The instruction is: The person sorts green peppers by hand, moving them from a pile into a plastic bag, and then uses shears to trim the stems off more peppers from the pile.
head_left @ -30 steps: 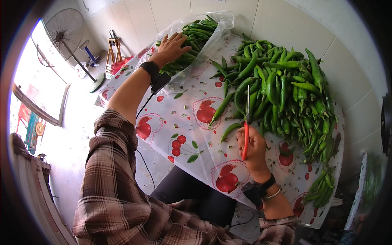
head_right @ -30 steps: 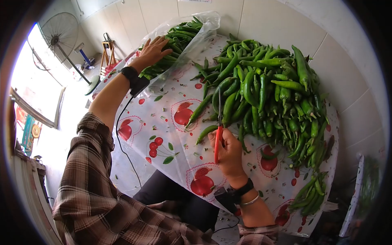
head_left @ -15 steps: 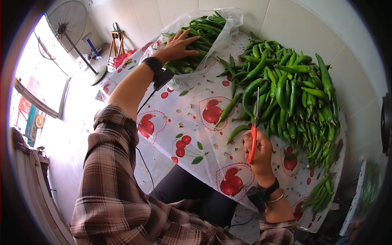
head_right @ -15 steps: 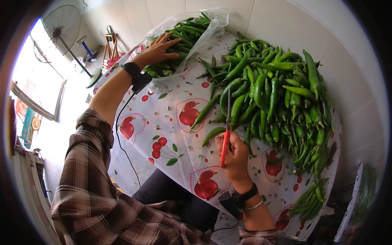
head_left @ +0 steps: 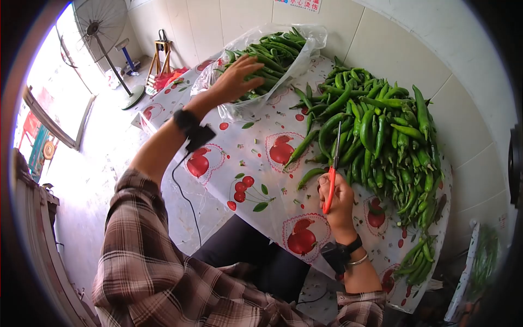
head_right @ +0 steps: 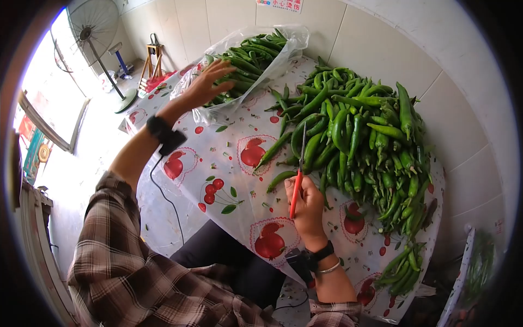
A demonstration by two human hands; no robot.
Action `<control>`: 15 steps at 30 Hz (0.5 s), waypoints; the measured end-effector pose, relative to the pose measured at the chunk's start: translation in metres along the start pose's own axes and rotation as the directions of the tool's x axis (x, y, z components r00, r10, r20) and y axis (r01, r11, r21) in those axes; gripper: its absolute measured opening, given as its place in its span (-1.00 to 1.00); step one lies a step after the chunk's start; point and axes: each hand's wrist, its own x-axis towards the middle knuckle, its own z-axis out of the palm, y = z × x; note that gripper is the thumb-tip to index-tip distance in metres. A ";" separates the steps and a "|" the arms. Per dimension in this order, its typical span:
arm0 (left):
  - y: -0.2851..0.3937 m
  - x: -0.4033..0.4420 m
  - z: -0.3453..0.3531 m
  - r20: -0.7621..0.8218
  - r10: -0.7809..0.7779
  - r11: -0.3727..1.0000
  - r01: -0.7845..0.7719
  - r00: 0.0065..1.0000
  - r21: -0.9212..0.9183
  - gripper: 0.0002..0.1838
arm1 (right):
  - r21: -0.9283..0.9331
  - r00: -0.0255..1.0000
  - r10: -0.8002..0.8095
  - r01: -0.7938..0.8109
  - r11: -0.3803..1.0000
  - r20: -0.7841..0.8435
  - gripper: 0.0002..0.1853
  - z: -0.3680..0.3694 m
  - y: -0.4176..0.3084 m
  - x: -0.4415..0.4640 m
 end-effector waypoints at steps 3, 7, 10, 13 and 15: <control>0.041 -0.059 -0.018 0.005 -0.022 0.969 0.022 1.000 -0.247 -0.53 | -0.004 1.000 -0.022 0.022 1.000 -0.002 -0.81 0.000 0.002 0.001; 0.086 -0.133 -0.039 0.078 -0.106 0.910 0.128 0.991 -0.395 -0.58 | -0.020 1.000 -0.031 0.031 0.999 -0.004 -0.82 -0.001 0.005 0.002; 0.099 -0.171 -0.037 0.079 -0.251 0.881 0.262 0.965 -0.394 -0.59 | 0.023 1.000 0.004 -0.004 1.000 -0.019 -0.82 0.001 0.003 0.001; 0.099 -0.190 -0.023 0.013 -0.292 0.894 0.277 0.956 -0.351 -0.58 | 0.057 1.000 -0.008 0.008 0.998 -0.012 -0.83 0.001 0.006 0.001; 0.105 -0.190 -0.015 -0.078 -0.201 0.966 0.184 0.976 -0.182 -0.61 | 0.095 1.000 -0.022 0.024 0.995 -0.015 -0.83 0.001 0.008 0.002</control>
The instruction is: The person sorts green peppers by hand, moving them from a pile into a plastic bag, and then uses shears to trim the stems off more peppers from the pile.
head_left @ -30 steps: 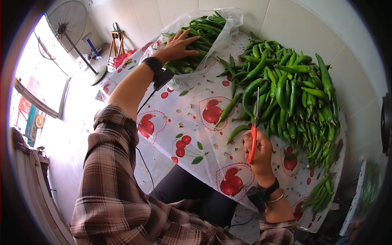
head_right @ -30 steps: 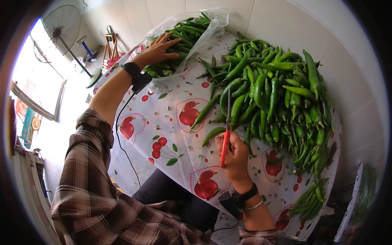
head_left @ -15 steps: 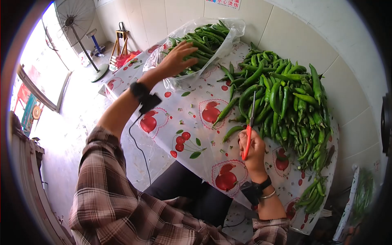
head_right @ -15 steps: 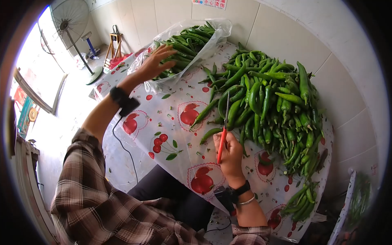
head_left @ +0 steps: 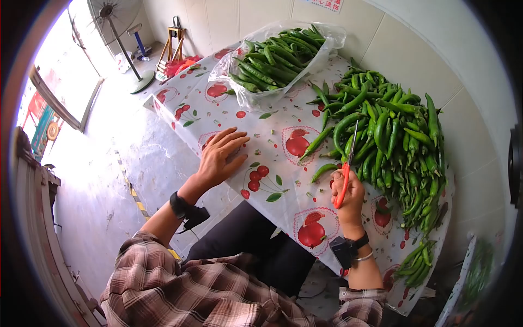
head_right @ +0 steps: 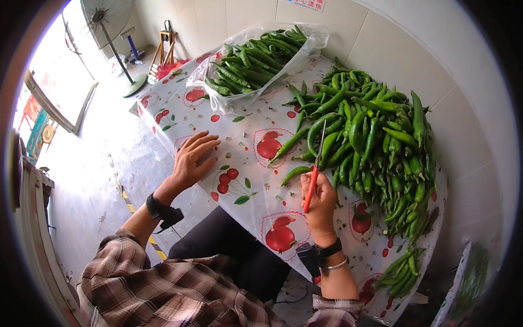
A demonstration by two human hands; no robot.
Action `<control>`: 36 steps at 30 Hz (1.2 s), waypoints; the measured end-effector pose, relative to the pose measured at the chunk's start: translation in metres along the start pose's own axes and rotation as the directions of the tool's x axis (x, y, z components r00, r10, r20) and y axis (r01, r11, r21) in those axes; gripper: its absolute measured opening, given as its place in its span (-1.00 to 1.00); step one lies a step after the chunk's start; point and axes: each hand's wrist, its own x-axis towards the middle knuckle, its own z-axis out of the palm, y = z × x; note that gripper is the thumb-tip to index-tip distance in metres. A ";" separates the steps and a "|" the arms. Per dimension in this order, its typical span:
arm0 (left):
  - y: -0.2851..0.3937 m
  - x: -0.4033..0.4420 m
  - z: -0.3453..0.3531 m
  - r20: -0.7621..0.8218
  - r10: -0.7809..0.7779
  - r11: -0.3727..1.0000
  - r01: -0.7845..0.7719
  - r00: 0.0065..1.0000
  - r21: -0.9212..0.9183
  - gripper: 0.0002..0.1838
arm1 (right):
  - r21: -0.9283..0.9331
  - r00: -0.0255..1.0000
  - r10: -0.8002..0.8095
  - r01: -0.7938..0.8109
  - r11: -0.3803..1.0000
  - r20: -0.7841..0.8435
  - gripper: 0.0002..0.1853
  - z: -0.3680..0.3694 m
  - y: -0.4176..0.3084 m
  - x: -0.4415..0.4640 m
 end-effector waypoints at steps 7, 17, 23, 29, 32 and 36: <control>-0.008 -0.005 0.009 -0.170 0.073 0.997 -0.075 0.983 -0.007 -0.70 | -0.108 1.000 0.026 -0.027 0.994 -0.017 -0.82 -0.002 0.003 0.001; -0.008 -0.009 0.012 -0.233 0.051 0.998 -0.060 0.971 -0.033 -0.76 | -0.084 1.000 0.000 0.000 0.996 -0.006 -0.79 -0.002 0.002 0.002; -0.041 0.022 -0.017 -0.123 -0.081 0.996 0.077 0.989 -0.034 -0.74 | -0.051 1.000 0.020 -0.021 0.998 -0.011 -0.78 -0.002 0.000 0.002; -0.119 0.087 -0.011 0.020 -0.207 0.932 0.191 0.978 0.308 -0.66 | -0.011 1.000 0.001 -0.001 1.000 -0.025 -0.81 -0.003 0.008 0.005; -0.135 0.103 0.005 -0.043 -0.245 0.932 0.247 0.969 0.264 -0.72 | -0.045 1.000 -0.007 0.007 0.999 -0.009 -0.76 -0.004 0.008 0.004; -0.133 0.107 -0.003 0.016 -0.304 0.912 0.286 0.952 0.293 -0.82 | -0.046 1.000 -0.010 0.010 0.999 -0.004 -0.76 -0.003 0.004 0.002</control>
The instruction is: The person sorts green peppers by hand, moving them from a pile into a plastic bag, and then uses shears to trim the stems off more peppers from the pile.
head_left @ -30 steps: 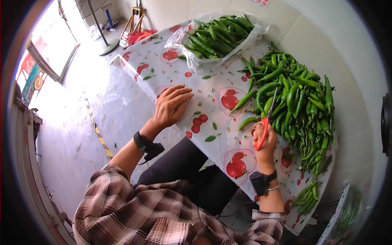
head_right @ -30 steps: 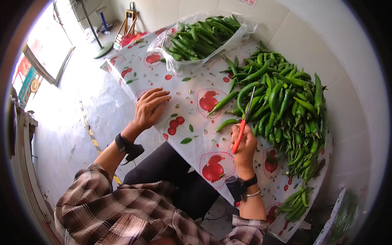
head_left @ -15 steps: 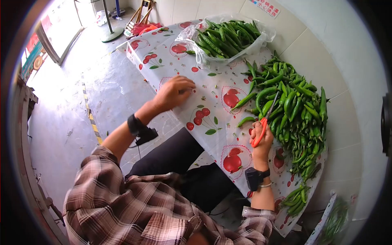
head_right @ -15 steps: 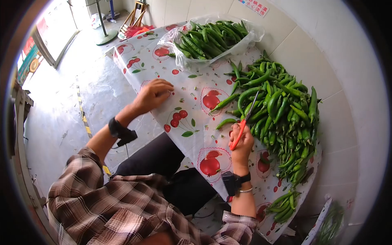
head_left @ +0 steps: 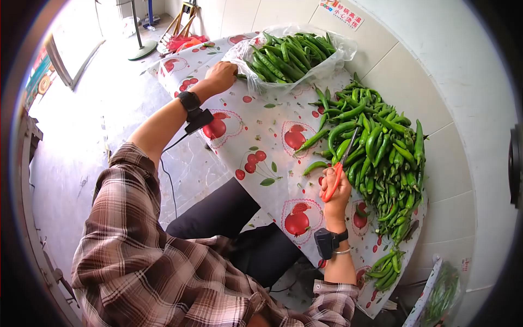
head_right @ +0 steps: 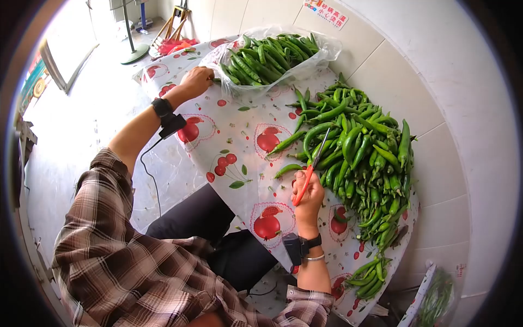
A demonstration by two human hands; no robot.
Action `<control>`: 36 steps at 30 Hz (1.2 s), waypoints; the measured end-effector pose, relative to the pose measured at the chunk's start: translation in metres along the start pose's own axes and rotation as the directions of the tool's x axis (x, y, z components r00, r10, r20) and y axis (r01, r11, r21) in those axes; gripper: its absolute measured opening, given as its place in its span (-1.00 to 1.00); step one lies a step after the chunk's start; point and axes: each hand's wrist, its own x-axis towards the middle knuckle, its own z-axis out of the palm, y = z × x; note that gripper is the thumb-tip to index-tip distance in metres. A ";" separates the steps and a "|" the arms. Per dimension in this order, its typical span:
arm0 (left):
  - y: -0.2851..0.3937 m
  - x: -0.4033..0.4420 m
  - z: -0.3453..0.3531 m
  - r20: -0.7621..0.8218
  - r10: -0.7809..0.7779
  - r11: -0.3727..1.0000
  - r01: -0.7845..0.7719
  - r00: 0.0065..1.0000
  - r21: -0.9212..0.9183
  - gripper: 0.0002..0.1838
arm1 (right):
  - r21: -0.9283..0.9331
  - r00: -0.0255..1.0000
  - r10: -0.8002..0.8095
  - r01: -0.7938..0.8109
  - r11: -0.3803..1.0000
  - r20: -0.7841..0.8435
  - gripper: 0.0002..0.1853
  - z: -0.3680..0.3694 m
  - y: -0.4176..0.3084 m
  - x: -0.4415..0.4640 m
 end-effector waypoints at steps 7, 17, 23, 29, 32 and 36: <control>-0.023 -0.059 -0.051 0.029 -0.096 0.988 0.099 0.995 -0.122 -0.80 | 0.046 0.999 0.023 -0.024 0.999 0.022 -0.80 -0.001 0.001 0.000; 0.006 -0.030 -0.085 -0.269 -0.056 0.965 -0.017 0.962 -0.263 -0.76 | 0.010 0.999 0.040 -0.040 0.999 -0.008 -0.81 0.002 -0.004 0.000; 0.016 0.040 -0.042 -0.387 0.222 0.959 -0.272 0.895 -0.079 -0.63 | -0.013 1.000 0.029 -0.029 1.000 -0.010 -0.79 0.001 -0.002 0.000; 0.076 -0.036 -0.048 -0.281 0.187 0.902 -0.278 0.941 -0.330 -0.78 | -0.031 1.000 0.015 -0.016 0.999 -0.025 -0.78 0.003 -0.005 -0.002; 0.101 -0.104 -0.044 -0.149 0.189 0.902 -0.232 0.971 -0.365 -0.76 | -0.072 1.000 -0.003 0.002 0.997 -0.026 -0.82 -0.001 0.002 0.001; 0.106 -0.137 -0.018 -0.094 0.156 0.815 -0.182 0.983 -0.551 -0.71 | -0.016 0.999 -0.046 0.047 0.999 0.017 -0.82 -0.001 0.000 0.000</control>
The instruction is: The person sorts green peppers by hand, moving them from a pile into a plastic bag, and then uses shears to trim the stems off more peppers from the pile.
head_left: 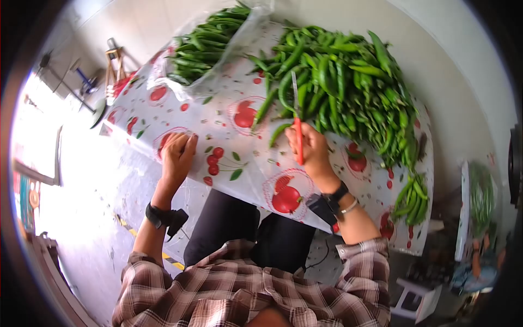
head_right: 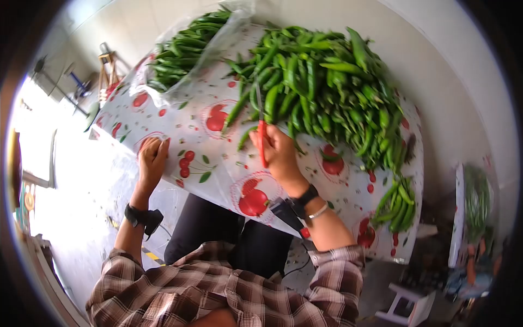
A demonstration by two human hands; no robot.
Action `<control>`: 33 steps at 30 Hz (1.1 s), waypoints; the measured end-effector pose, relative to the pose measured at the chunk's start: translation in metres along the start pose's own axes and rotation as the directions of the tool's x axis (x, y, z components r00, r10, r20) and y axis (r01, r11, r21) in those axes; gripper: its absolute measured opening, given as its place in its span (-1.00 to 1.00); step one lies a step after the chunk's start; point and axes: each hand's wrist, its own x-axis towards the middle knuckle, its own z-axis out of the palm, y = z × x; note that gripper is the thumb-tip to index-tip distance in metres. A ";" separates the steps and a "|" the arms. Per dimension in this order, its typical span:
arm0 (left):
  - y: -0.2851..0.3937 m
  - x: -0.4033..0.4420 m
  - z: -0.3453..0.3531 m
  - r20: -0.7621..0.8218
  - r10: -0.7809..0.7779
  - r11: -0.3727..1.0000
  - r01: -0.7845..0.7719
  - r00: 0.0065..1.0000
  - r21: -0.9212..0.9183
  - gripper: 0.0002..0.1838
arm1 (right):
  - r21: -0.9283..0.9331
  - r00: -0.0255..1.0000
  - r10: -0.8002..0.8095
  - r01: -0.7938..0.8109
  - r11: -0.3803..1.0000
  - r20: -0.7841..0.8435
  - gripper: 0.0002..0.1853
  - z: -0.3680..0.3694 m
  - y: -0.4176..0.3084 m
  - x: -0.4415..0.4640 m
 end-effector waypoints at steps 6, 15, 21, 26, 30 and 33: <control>-0.006 -0.006 0.013 -0.200 0.175 0.973 -0.139 0.964 0.183 -0.65 | -0.066 1.000 -0.001 0.002 0.998 0.008 -0.79 -0.001 -0.002 0.000; -0.007 -0.008 0.015 -0.246 0.206 0.966 -0.156 0.947 0.208 -0.64 | -0.084 1.000 -0.016 0.016 0.996 -0.002 -0.75 0.000 0.000 -0.001; -0.009 -0.009 0.016 -0.259 0.228 0.960 -0.171 0.939 0.222 -0.63 | -0.099 0.999 -0.027 0.025 0.995 -0.021 -0.74 0.000 0.003 0.000; -0.008 -0.009 0.013 -0.189 0.089 0.971 -0.043 0.978 0.236 -0.68 | -0.096 0.999 -0.036 0.034 0.995 -0.014 -0.73 0.000 0.003 0.000; 0.011 0.018 -0.012 0.177 -0.038 0.998 0.030 0.983 0.048 -0.72 | -0.100 0.999 -0.023 0.020 0.995 -0.026 -0.72 -0.001 0.003 0.001; 0.031 0.060 -0.017 0.386 0.136 0.989 -0.147 0.913 -0.001 -0.53 | -0.116 0.999 -0.021 0.018 0.993 -0.027 -0.71 -0.002 0.004 0.001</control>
